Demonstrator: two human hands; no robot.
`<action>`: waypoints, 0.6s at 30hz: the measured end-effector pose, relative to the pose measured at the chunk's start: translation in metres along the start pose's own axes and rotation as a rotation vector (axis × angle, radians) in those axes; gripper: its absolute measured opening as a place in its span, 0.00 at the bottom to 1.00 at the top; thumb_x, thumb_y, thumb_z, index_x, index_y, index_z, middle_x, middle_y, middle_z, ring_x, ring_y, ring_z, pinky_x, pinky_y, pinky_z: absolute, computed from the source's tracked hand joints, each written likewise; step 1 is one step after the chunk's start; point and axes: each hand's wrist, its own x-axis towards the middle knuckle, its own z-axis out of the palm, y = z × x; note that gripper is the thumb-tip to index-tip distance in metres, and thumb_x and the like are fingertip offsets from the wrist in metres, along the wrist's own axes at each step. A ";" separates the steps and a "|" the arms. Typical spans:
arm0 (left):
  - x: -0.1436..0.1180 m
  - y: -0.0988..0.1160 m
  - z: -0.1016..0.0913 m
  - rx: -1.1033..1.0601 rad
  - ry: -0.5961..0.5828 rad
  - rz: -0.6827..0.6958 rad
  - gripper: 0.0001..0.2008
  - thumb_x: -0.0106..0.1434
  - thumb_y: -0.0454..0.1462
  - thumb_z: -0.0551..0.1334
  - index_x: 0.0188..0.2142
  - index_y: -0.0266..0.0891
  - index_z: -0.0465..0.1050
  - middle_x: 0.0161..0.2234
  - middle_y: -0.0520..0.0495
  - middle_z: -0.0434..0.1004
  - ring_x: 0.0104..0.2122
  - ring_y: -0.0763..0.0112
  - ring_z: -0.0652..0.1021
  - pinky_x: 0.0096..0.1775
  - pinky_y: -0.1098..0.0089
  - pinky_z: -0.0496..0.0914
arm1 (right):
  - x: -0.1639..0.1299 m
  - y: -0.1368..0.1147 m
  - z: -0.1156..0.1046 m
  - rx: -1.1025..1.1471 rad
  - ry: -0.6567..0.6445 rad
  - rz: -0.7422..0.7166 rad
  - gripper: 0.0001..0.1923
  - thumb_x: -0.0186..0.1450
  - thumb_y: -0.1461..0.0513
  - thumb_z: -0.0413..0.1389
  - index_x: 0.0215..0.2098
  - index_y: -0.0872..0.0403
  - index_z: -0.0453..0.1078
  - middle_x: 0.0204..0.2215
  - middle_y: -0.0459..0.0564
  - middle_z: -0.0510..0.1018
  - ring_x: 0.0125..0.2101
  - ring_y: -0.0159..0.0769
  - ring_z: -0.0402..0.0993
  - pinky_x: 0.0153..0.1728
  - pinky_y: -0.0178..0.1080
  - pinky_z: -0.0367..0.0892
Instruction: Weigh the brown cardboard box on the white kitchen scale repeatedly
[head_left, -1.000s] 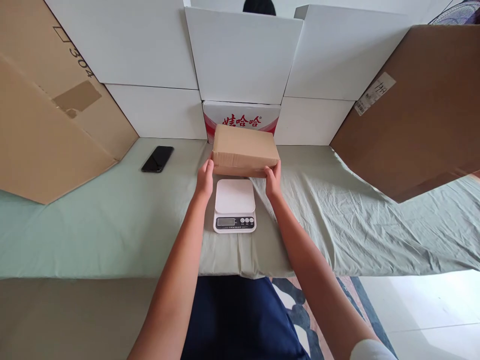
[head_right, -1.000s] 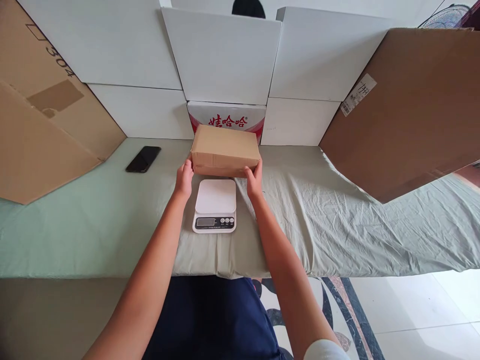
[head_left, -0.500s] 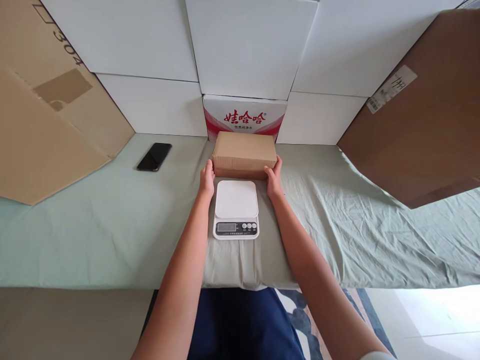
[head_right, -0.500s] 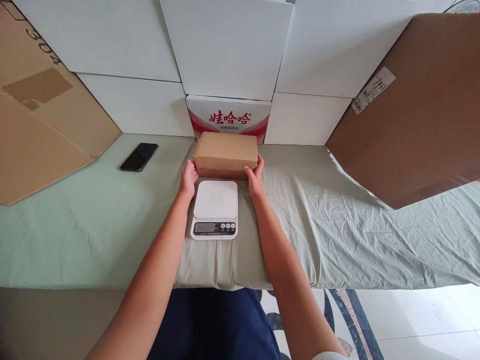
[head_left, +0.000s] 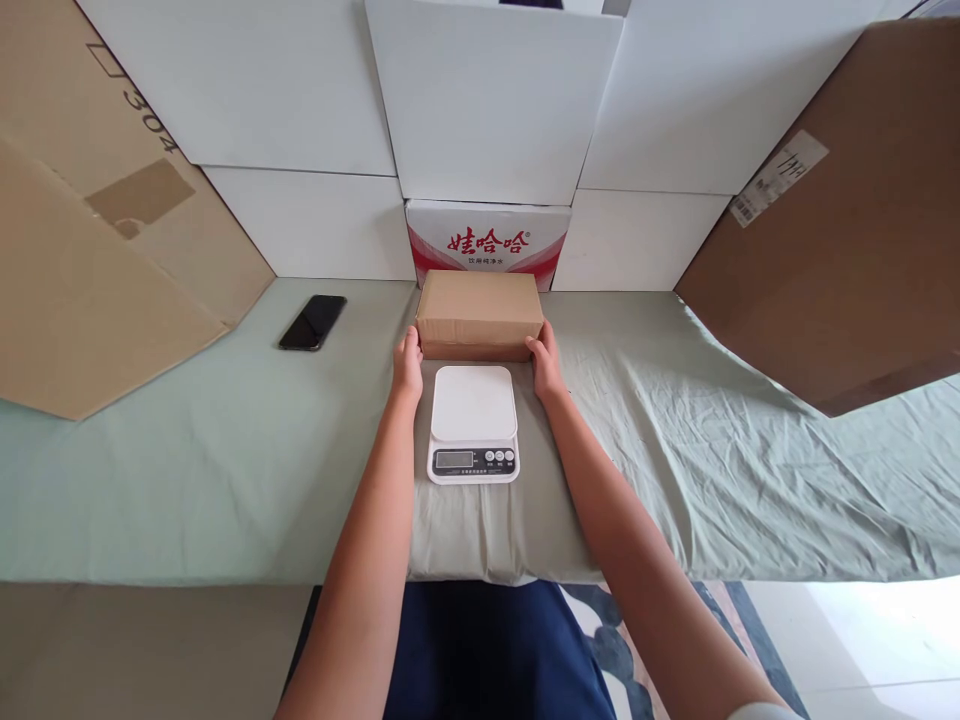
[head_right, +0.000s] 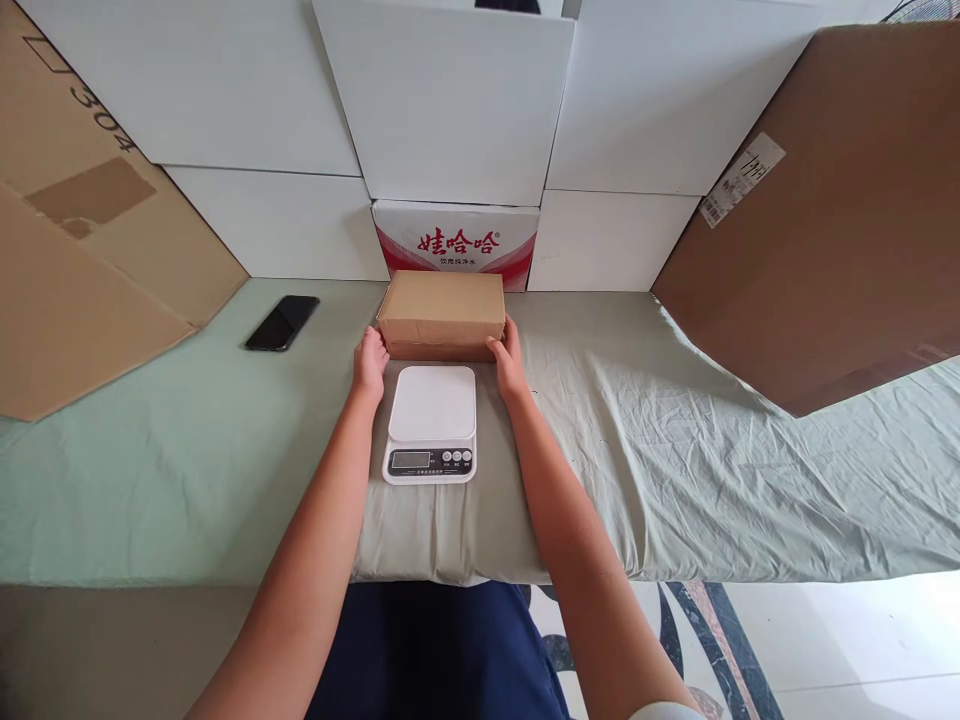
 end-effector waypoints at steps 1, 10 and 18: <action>0.001 -0.001 0.001 0.002 0.003 0.002 0.43 0.57 0.70 0.61 0.53 0.37 0.78 0.62 0.29 0.77 0.68 0.47 0.72 0.66 0.53 0.69 | 0.000 -0.001 0.000 -0.001 0.004 -0.001 0.34 0.60 0.52 0.55 0.64 0.46 0.64 0.67 0.48 0.71 0.68 0.49 0.64 0.72 0.56 0.57; -0.004 0.000 0.000 0.006 0.006 0.034 0.41 0.59 0.69 0.60 0.51 0.36 0.79 0.58 0.31 0.81 0.68 0.45 0.72 0.66 0.53 0.69 | -0.002 -0.005 0.003 0.004 0.027 0.012 0.33 0.59 0.52 0.56 0.63 0.47 0.65 0.67 0.50 0.71 0.69 0.52 0.63 0.73 0.58 0.56; -0.002 0.002 -0.004 0.047 -0.011 0.086 0.39 0.64 0.66 0.57 0.60 0.41 0.77 0.63 0.37 0.78 0.68 0.52 0.73 0.65 0.58 0.70 | -0.006 -0.009 0.004 0.036 0.061 0.064 0.35 0.61 0.53 0.56 0.66 0.44 0.60 0.71 0.48 0.66 0.73 0.49 0.56 0.75 0.56 0.52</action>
